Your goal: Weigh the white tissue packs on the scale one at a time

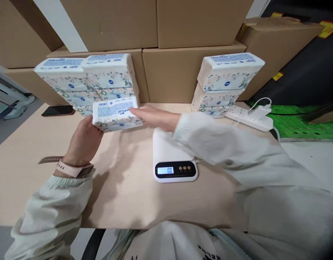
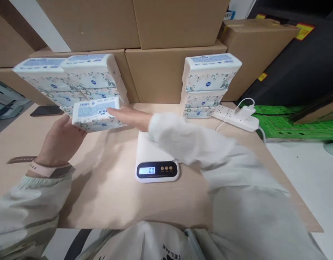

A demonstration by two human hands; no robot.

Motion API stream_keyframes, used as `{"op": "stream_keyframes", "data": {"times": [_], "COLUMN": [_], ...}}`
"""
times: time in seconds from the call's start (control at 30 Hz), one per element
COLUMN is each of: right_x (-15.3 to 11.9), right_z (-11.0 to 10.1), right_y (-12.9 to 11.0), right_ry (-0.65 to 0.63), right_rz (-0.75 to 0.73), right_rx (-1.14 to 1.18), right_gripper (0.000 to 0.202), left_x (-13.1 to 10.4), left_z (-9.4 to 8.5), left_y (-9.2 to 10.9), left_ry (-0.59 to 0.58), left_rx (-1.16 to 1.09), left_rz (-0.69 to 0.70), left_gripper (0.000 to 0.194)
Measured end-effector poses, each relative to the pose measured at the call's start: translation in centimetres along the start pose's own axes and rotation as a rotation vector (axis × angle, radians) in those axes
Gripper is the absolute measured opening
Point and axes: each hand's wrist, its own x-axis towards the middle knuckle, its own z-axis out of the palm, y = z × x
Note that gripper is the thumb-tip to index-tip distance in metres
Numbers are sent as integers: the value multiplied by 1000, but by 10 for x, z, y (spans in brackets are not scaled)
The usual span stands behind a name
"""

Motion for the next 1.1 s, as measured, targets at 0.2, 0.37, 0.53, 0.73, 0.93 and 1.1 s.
{"op": "stream_keyframes", "data": {"times": [0.2, 0.37, 0.53, 0.73, 0.93, 1.1], "right_x": [-146, -189, -199, -211, -215, -213], "right_z": [-42, -48, -44, -34, -33, -30], "right_y": [-9, 34, 90, 154, 163, 159], "right_ry": [91, 158, 463, 1032, 1174, 1202], "right_rz": [-18, 115, 67, -256, -388, -376], "right_rx": [-136, -89, -122, -277, -346, -316], "right_gripper": [57, 65, 61, 45, 42, 36], "left_x": [-48, -56, -64, -70, -71, -72], "left_z": [89, 112, 104, 69, 63, 65], "left_y": [27, -13, -43, -78, -79, -76], "left_ry": [-313, -482, -334, 200, 311, 306], "left_rx": [-41, -54, -24, 37, 13, 17], "left_rz": [-12, -130, -195, 84, 54, 38], "left_gripper": [52, 58, 59, 56, 45, 43]}}
